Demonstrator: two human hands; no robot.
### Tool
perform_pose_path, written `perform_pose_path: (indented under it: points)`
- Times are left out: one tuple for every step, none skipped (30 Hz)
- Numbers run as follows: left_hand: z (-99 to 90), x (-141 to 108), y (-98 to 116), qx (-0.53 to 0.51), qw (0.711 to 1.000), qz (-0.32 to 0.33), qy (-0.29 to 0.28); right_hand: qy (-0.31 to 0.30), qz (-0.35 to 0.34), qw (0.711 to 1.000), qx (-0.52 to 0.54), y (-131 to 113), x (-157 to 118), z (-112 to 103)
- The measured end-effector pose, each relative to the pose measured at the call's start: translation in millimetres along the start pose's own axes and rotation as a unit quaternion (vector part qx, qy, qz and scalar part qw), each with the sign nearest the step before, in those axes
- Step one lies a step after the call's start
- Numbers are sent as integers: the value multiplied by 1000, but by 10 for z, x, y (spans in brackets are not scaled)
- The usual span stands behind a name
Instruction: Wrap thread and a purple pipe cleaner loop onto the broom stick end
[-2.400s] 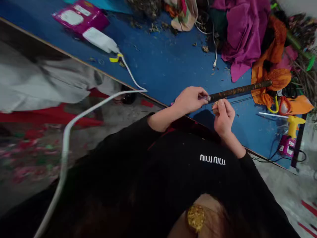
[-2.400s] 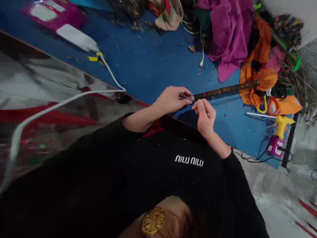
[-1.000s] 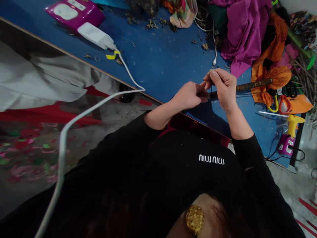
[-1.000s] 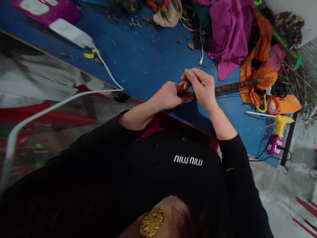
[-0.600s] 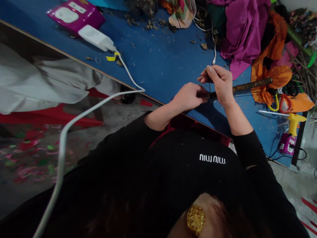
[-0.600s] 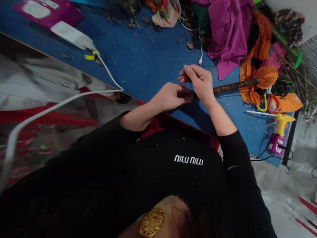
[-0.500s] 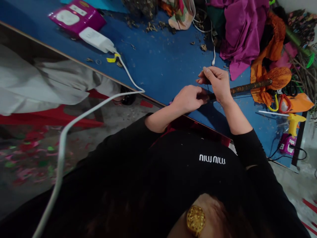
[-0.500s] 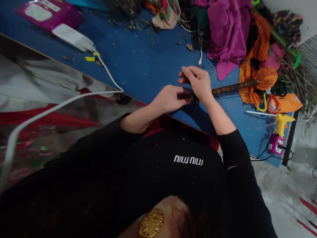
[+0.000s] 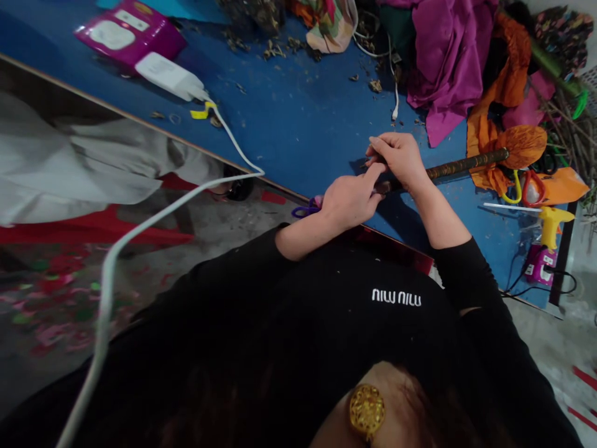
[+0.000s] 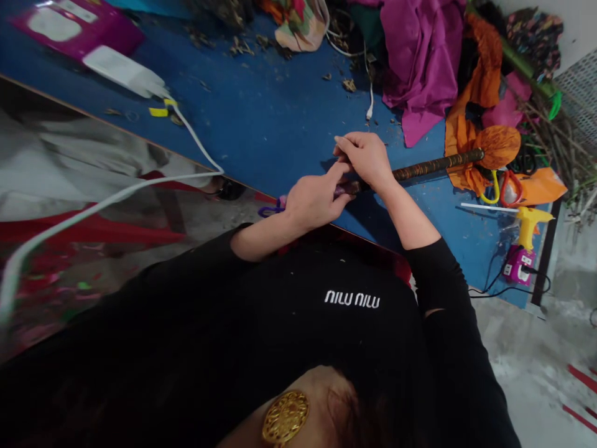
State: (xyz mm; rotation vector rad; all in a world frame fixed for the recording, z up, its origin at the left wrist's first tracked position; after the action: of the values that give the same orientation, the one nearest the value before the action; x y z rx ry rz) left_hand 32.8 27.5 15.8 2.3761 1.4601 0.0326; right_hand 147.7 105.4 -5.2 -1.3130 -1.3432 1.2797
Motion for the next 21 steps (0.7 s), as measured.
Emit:
perform_pose_path:
  points:
    - [8, -4, 3, 8, 1000, 5, 0, -2, 2, 1000, -2, 9, -2, 3]
    - [19, -6, 3, 12, 1000, 11, 1, -3, 2, 1000, -5, 14, -6, 4]
    - [32, -5, 1, 11, 1000, 17, 4, -2, 0, 1000, -8, 14, -9, 4]
    - [43, -2, -4, 5, 1000, 24, 12, 1, -4, 1000, -11, 11, -14, 2]
    - [51, 1, -10, -4, 999, 30, 23, 3, -6, 1000, -13, 10, -17, 0]
    - [58, 6, -15, -17, 999, 36, 35, 7, -7, 1000, -15, 11, -19, -1]
    - [65, 10, -19, -30, 998, 40, 47, 10, -6, 1000, -17, 14, -19, -1]
    - [71, 15, -21, -43, 997, 44, 56, 13, -4, 1000, -16, 18, -18, -1]
    - [76, 21, -24, -55, 996, 44, 62, 16, -1, 1000, -11, 21, -14, -2]
    - [80, 26, -27, -65, 995, 41, 64, 17, 3, 1000, -2, 20, -11, -7]
    - [82, 32, -33, -74, 995, 35, 64, 16, 6, 1000, 12, 11, -10, -16]
    - [82, 37, -45, -83, 994, 27, 60, 10, 7, 1000, 28, -9, -12, -32]
    - [79, 39, -64, -94, 994, 16, 56, 2, 7, 999, 43, -42, -20, -61]
    - [72, 39, -93, -107, 993, 5, 53, -6, 5, 998, 56, -89, -36, -109]
    - [60, 35, -131, -121, 991, -6, 50, -12, 2, 998, 67, -148, -61, -182]
    - [44, 26, -177, -135, 990, -15, 49, -11, -4, 997, 75, -219, -96, -285]
    - [19, 14, -232, -148, 987, -23, 53, -6, -7, 997, 80, -294, -141, -414]
    - [-10, -2, -291, -158, 985, -28, 58, 1, -9, 997, 81, -373, -196, -567]
    - [-43, -20, -356, -165, 984, -33, 64, 7, -12, 997, 77, -456, -258, -733]
    - [-81, -41, -418, -172, 982, -33, 72, 1, -10, 998, 60, -535, -327, -894]
    - [-118, -64, -478, -176, 981, -31, 78, -12, -6, 999, 36, -610, -400, -1053]
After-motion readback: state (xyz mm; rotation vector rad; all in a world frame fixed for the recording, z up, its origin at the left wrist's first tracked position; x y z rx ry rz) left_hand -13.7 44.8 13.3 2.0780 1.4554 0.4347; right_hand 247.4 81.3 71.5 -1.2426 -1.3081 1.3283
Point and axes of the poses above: each hand's wrist, its own x-axis towards the middle knuckle, its own z-axis out of the palm, y = z × x, the point moved 7 cm from there along x, towards the middle knuckle, and after that the axes turned 10 degrees about x, right-handed, at the moved point
